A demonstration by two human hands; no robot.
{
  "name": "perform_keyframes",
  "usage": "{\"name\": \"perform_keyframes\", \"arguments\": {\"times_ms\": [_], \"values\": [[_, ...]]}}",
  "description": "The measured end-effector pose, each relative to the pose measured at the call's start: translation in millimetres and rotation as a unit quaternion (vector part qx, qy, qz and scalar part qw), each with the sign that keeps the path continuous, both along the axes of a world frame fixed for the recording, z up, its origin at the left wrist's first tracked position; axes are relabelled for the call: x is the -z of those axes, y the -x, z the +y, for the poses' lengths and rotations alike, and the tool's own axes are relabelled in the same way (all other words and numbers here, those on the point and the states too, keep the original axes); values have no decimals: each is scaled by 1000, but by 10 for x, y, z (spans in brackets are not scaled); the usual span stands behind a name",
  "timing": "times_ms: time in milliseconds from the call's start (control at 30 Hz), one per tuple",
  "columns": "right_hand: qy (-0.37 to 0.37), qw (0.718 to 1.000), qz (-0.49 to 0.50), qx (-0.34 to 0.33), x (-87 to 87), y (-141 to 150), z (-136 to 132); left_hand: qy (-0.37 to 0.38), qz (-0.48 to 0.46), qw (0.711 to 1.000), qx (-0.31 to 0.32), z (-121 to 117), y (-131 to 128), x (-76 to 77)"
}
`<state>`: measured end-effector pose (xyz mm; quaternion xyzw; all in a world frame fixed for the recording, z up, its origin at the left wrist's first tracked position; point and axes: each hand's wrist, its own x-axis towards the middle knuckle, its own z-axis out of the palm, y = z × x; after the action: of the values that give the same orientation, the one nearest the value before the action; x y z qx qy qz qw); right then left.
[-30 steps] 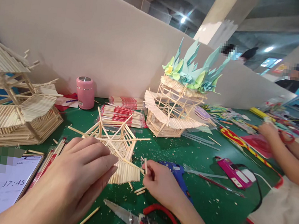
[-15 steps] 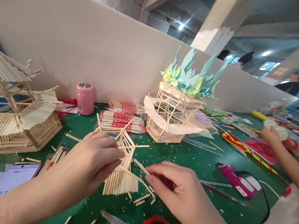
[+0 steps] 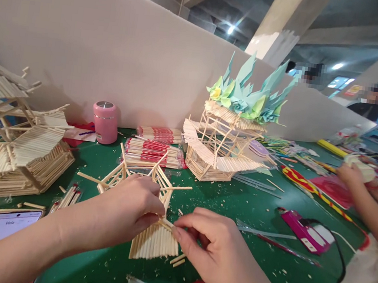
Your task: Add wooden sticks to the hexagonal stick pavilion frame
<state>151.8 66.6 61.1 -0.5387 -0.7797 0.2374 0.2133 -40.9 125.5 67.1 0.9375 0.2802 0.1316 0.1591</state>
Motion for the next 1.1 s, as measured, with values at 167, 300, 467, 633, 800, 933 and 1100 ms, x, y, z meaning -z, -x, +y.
{"name": "perform_keyframes", "arguments": {"times_ms": [167,300,467,633,800,933,1100], "values": [[1,1000,5,0,12,12,-12,0,20,1000,2,21,-20,42],[1,1000,7,-5,-24,15,1,22,24,999,5,29,-28,59],[7,999,31,0,9,-24,-18,38,19,999,8,32,-18,94],[5,997,76,12,59,-57,-76,33,10,999,14,40,-16,121],[-19,995,98,20,91,-68,-111,23,18,999,16,41,-20,114],[-54,991,116,29,137,-68,-135,11,18,1000,14,43,-23,115],[-58,990,128,29,168,-56,-149,13,12,1000,19,67,-29,137]]}}
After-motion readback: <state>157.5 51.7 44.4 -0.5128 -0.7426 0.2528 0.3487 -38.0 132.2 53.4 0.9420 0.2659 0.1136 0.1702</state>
